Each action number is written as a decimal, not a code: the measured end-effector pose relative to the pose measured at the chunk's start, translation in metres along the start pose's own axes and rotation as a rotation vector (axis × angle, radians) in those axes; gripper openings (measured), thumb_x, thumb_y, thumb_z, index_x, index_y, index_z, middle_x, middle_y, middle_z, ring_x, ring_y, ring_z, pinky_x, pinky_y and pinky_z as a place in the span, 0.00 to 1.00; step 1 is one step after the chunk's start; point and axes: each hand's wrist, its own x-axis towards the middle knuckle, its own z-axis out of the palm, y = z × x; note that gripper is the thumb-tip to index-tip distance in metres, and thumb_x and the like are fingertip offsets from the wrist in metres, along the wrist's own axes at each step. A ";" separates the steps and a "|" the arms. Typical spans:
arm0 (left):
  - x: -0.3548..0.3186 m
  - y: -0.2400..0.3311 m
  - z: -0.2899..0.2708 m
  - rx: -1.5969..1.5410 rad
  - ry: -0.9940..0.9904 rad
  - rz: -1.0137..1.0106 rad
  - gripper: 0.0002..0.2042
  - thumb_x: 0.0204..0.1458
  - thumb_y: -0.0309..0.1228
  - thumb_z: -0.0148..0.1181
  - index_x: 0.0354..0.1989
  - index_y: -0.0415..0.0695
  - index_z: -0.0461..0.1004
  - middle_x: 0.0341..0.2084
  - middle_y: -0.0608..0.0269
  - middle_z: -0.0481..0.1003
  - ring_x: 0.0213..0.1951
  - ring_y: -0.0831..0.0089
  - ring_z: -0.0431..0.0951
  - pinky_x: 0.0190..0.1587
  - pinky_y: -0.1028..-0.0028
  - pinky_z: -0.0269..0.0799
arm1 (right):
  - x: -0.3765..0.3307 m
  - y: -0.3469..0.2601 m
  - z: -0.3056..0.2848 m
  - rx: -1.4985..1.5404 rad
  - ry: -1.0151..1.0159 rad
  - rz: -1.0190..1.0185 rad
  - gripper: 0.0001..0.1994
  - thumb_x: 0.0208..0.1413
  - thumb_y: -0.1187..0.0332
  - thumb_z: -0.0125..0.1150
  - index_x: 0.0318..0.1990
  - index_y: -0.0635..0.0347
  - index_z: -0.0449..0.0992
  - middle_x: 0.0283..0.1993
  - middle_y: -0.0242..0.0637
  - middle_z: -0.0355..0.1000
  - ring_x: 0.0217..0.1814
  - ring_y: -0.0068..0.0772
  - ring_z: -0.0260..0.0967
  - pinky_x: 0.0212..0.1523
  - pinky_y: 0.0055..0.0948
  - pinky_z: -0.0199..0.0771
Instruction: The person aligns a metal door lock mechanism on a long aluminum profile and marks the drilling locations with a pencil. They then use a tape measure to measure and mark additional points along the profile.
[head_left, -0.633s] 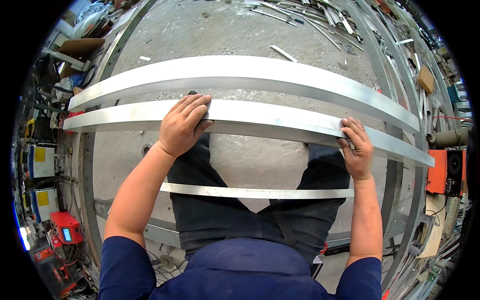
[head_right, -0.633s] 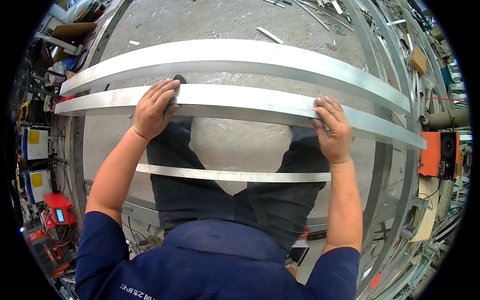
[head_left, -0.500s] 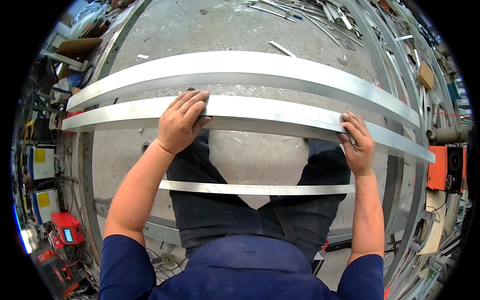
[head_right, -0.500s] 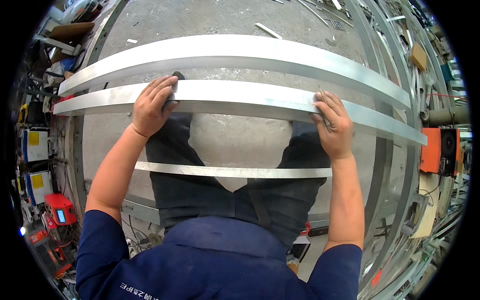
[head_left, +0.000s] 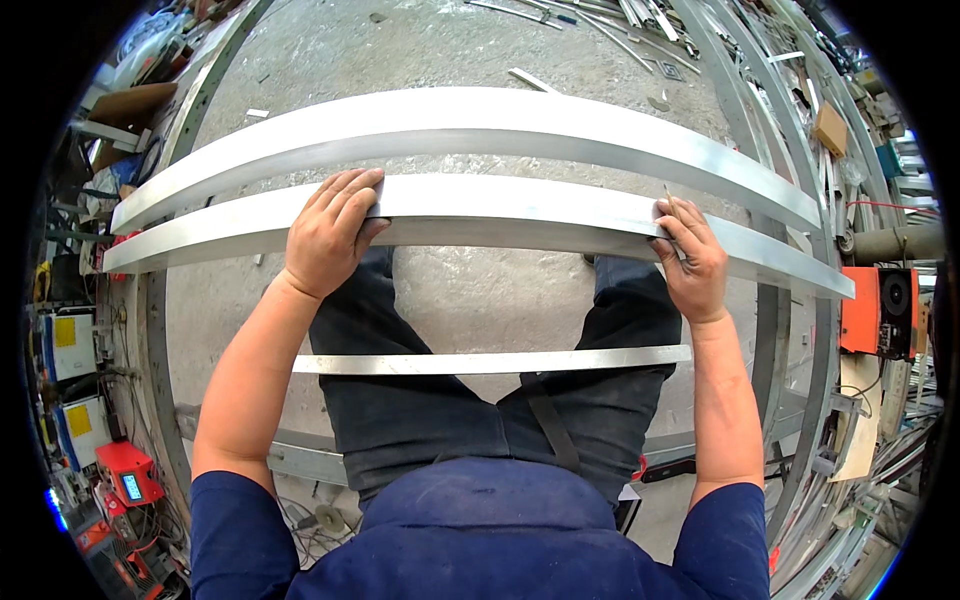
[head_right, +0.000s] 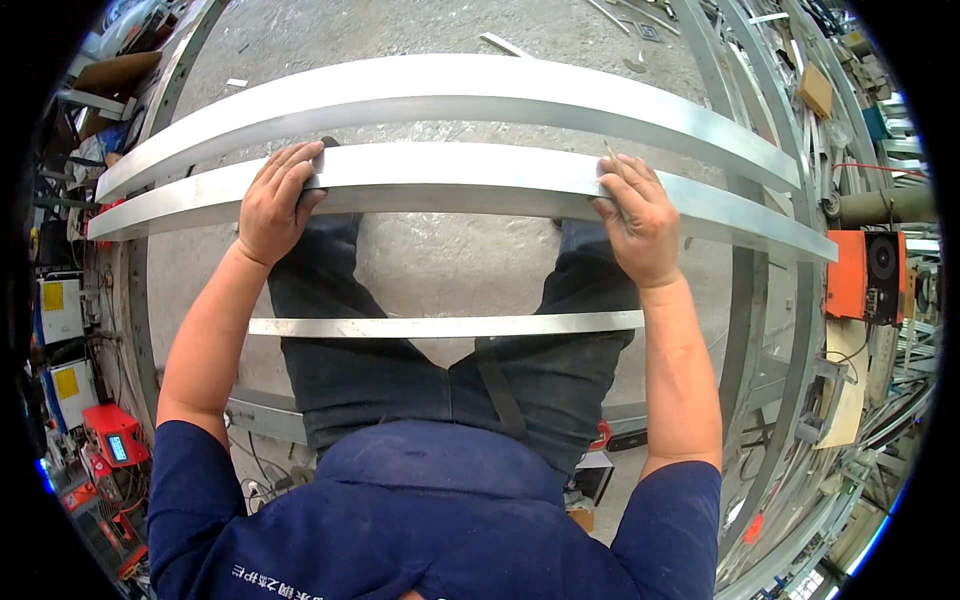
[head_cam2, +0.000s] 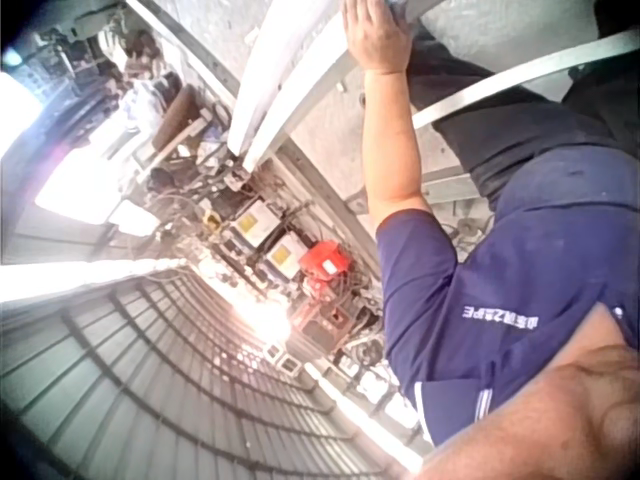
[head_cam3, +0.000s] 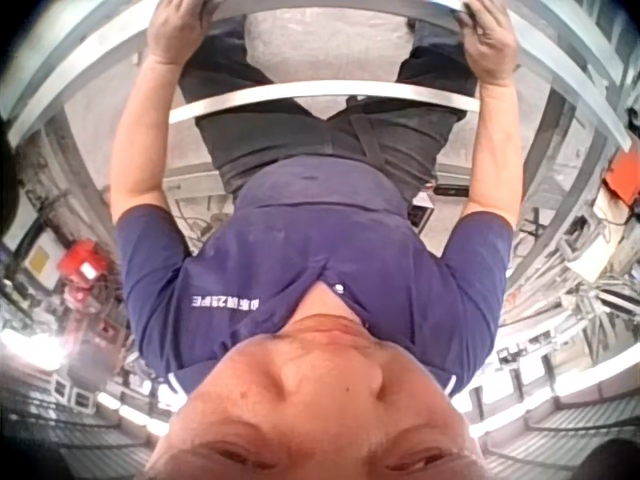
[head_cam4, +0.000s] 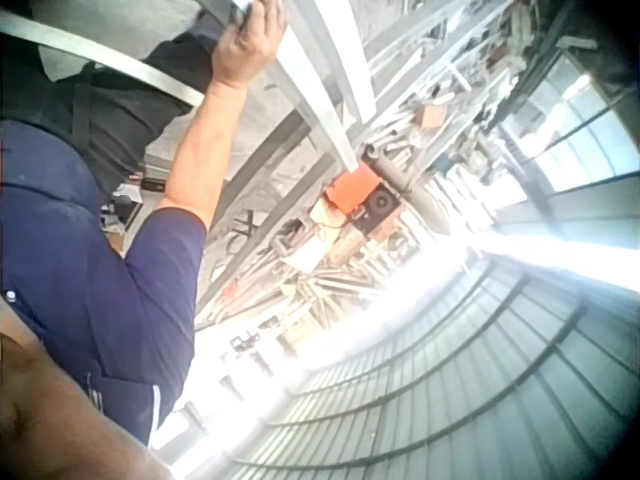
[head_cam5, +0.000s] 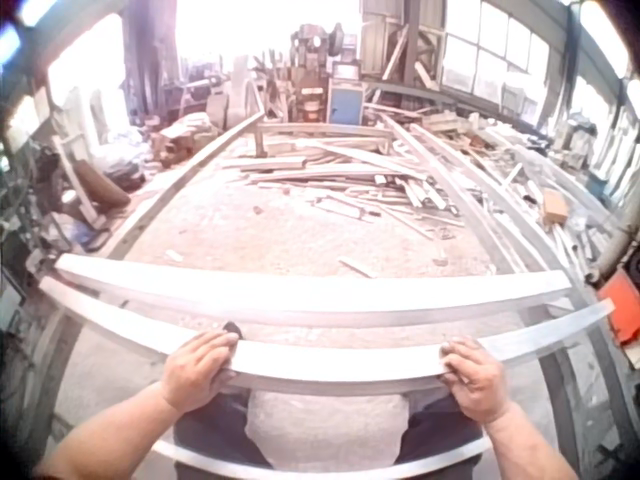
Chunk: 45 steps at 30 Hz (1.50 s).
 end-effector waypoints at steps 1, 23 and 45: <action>-0.001 0.000 0.000 0.002 -0.001 -0.001 0.13 0.59 0.33 0.66 0.46 0.39 0.72 0.60 0.53 0.79 0.62 0.48 0.78 0.65 0.55 0.74 | 0.000 0.000 0.001 -0.001 -0.003 0.003 0.15 0.52 0.76 0.73 0.48 0.63 0.82 0.59 0.42 0.82 0.67 0.51 0.75 0.72 0.49 0.70; 0.032 0.009 -0.037 -0.109 -0.293 -0.289 0.15 0.61 0.40 0.67 0.47 0.41 0.78 0.52 0.50 0.82 0.53 0.49 0.82 0.56 0.59 0.77 | -0.001 0.000 0.000 0.024 -0.014 0.008 0.16 0.53 0.76 0.73 0.50 0.63 0.82 0.60 0.41 0.81 0.68 0.51 0.74 0.73 0.50 0.69; 0.100 0.016 -0.002 -0.334 -0.818 -0.481 0.43 0.49 0.72 0.65 0.45 0.35 0.85 0.33 0.43 0.83 0.40 0.50 0.85 0.47 0.59 0.79 | -0.003 -0.001 0.000 -0.003 -0.018 0.007 0.16 0.54 0.74 0.73 0.51 0.62 0.82 0.61 0.40 0.81 0.68 0.52 0.73 0.72 0.48 0.70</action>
